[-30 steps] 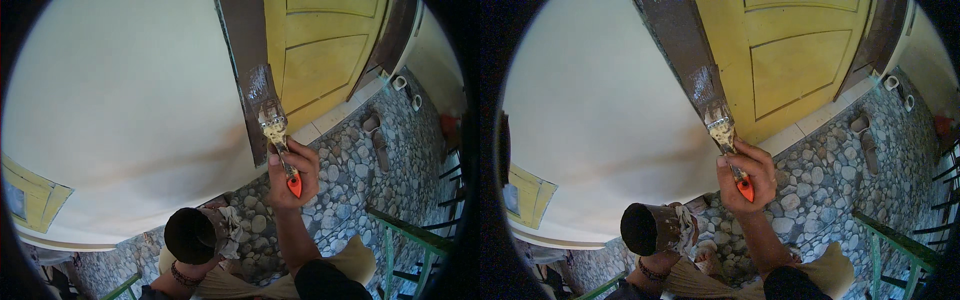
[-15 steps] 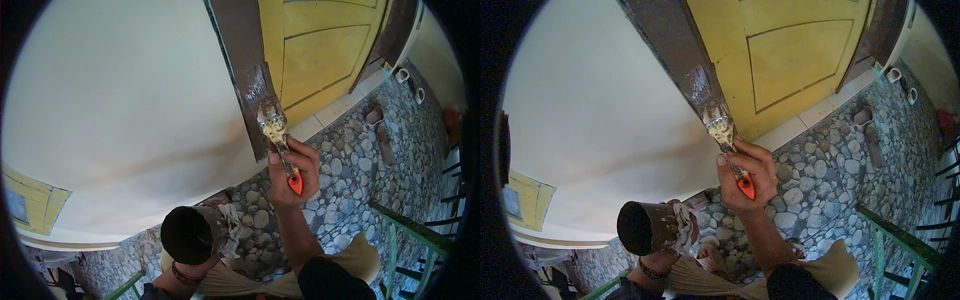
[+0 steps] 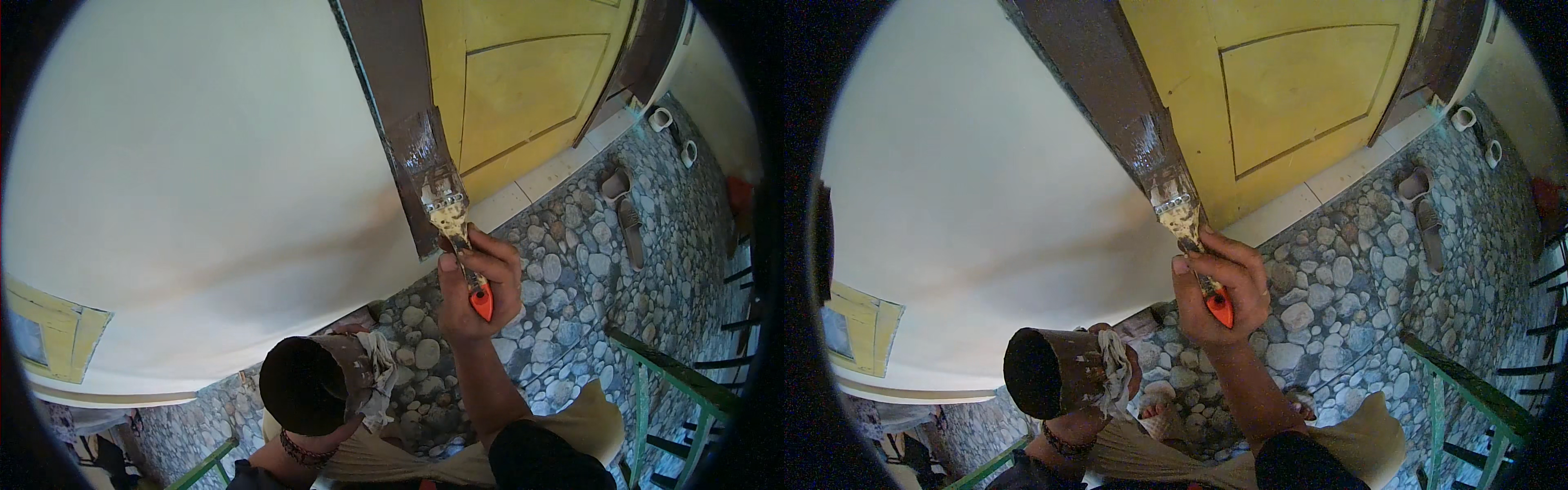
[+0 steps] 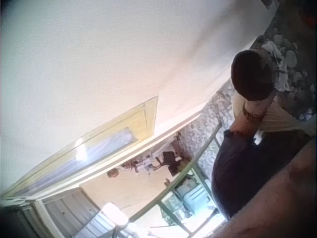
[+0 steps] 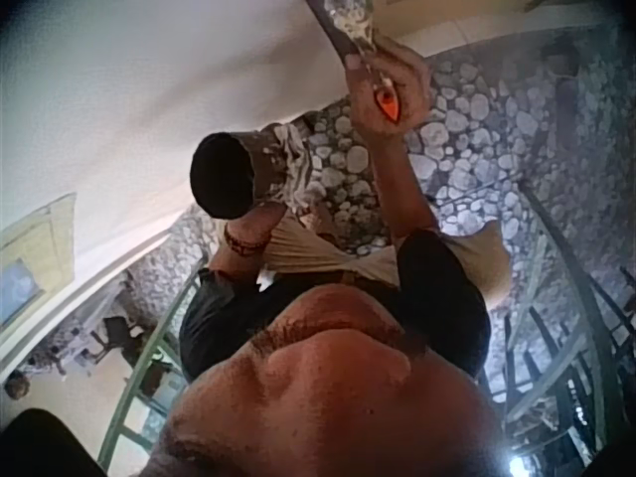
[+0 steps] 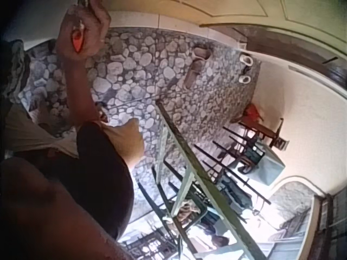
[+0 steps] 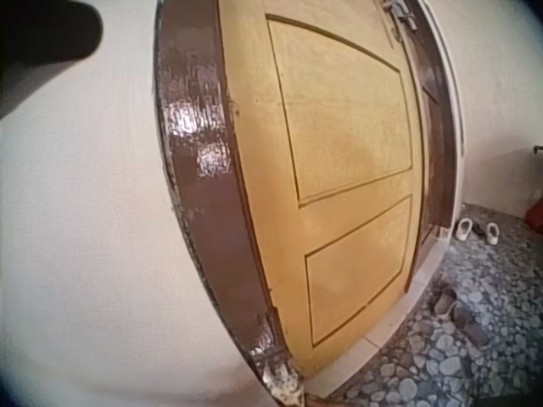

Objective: The recorder is painting the edges of a door frame with a paintbrush and brown paint.

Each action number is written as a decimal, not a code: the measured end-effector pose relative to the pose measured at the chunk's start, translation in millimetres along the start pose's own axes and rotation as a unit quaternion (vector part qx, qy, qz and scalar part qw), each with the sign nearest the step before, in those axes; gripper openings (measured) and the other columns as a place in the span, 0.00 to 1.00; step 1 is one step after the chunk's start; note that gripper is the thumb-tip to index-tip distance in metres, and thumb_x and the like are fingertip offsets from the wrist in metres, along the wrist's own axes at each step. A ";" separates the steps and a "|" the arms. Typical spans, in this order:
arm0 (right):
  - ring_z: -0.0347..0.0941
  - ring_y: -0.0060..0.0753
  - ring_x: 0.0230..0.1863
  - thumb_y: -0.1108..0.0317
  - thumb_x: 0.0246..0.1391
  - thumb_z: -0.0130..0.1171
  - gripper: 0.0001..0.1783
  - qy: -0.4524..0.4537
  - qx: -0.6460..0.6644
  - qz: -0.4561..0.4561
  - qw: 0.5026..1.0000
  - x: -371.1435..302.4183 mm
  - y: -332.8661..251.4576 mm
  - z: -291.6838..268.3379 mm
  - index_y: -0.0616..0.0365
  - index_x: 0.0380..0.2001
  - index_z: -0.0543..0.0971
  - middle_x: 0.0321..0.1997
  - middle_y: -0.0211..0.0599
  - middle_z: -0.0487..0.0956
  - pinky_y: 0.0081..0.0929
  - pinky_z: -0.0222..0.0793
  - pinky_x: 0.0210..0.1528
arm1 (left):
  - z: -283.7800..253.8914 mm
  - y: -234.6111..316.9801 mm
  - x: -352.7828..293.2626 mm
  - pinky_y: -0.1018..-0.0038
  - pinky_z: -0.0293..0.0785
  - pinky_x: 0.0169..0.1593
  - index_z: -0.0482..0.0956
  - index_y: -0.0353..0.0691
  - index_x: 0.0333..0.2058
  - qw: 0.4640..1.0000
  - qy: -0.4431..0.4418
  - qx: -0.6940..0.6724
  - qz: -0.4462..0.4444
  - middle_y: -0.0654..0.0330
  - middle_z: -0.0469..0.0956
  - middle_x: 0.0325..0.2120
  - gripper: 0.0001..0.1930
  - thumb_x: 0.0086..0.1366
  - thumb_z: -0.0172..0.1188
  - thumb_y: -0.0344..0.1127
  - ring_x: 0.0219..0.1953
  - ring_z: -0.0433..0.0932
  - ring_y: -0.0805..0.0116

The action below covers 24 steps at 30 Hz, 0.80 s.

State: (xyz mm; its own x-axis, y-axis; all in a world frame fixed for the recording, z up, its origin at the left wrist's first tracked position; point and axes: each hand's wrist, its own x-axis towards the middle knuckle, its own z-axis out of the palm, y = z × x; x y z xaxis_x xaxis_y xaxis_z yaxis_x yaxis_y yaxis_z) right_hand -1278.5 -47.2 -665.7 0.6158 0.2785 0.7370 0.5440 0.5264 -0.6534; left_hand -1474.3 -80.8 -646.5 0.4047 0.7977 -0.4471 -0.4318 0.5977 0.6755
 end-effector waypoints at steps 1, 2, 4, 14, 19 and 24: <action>0.75 0.37 0.38 0.77 0.39 0.65 0.09 -0.002 0.000 -0.001 1.000 0.0 -0.4 -0.3 0.60 0.26 0.75 0.35 0.47 0.76 0.27 0.73 0.39 | 0.0 -0.1 0.8 0.67 0.69 0.30 0.69 0.41 0.38 1.000 -0.004 0.027 0.006 0.50 0.73 0.32 0.17 0.61 0.48 0.49 0.29 0.72 0.58; 0.75 0.38 0.38 0.77 0.39 0.65 0.09 -0.003 0.002 -0.005 1.000 -0.2 -0.6 -0.3 0.60 0.27 0.75 0.35 0.47 0.76 0.27 0.73 0.39 | -0.2 1.3 2.0 0.68 0.69 0.30 0.69 0.42 0.38 0.994 0.039 0.099 0.004 0.50 0.73 0.32 0.17 0.61 0.49 0.49 0.29 0.72 0.58; 0.75 0.38 0.38 0.77 0.39 0.65 0.10 -0.002 -0.005 -0.002 1.000 -1.0 -0.9 0.0 0.60 0.27 0.75 0.35 0.47 0.76 0.28 0.73 0.39 | 2.2 1.4 2.1 0.69 0.70 0.30 0.69 0.42 0.39 0.982 0.082 0.170 0.002 0.51 0.73 0.33 0.17 0.61 0.50 0.49 0.30 0.72 0.58; 0.73 0.38 0.40 0.79 0.39 0.63 0.10 -0.017 0.006 0.007 1.000 -8.7 3.4 -0.2 0.61 0.27 0.73 0.39 0.48 0.74 0.28 0.68 0.43 | 4.9 -0.6 -1.6 0.65 0.68 0.46 0.71 0.44 0.40 0.996 0.083 -0.044 -0.014 0.56 0.74 0.36 0.15 0.60 0.53 0.46 0.42 0.71 0.57; 0.72 0.37 0.40 0.80 0.40 0.62 0.10 -0.023 0.007 0.003 1.000 -10.3 4.8 -1.9 0.61 0.28 0.73 0.39 0.48 0.74 0.27 0.68 0.43 | 2.2 -1.7 -0.9 0.65 0.69 0.45 0.71 0.45 0.41 0.978 0.059 -0.189 -0.065 0.55 0.74 0.36 0.15 0.60 0.52 0.46 0.43 0.72 0.57; 0.72 0.37 0.40 0.80 0.41 0.62 0.10 -0.031 0.001 -0.005 1.000 -12.6 6.2 -2.9 0.61 0.28 0.73 0.38 0.48 0.74 0.27 0.69 0.42 | 2.4 -1.8 -1.6 0.64 0.72 0.35 0.69 0.43 0.42 0.990 0.047 -0.129 -0.035 0.50 0.73 0.36 0.17 0.62 0.48 0.48 0.39 0.73 0.57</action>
State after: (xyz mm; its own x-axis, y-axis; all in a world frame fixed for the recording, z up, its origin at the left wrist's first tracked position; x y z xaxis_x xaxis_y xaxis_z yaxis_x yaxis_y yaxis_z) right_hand -1281.3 -49.7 -679.6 0.5741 0.3231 0.7523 0.5488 0.5301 -0.6464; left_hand -1472.2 -83.2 -645.5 0.3698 0.7502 -0.5482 -0.6019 0.6429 0.4737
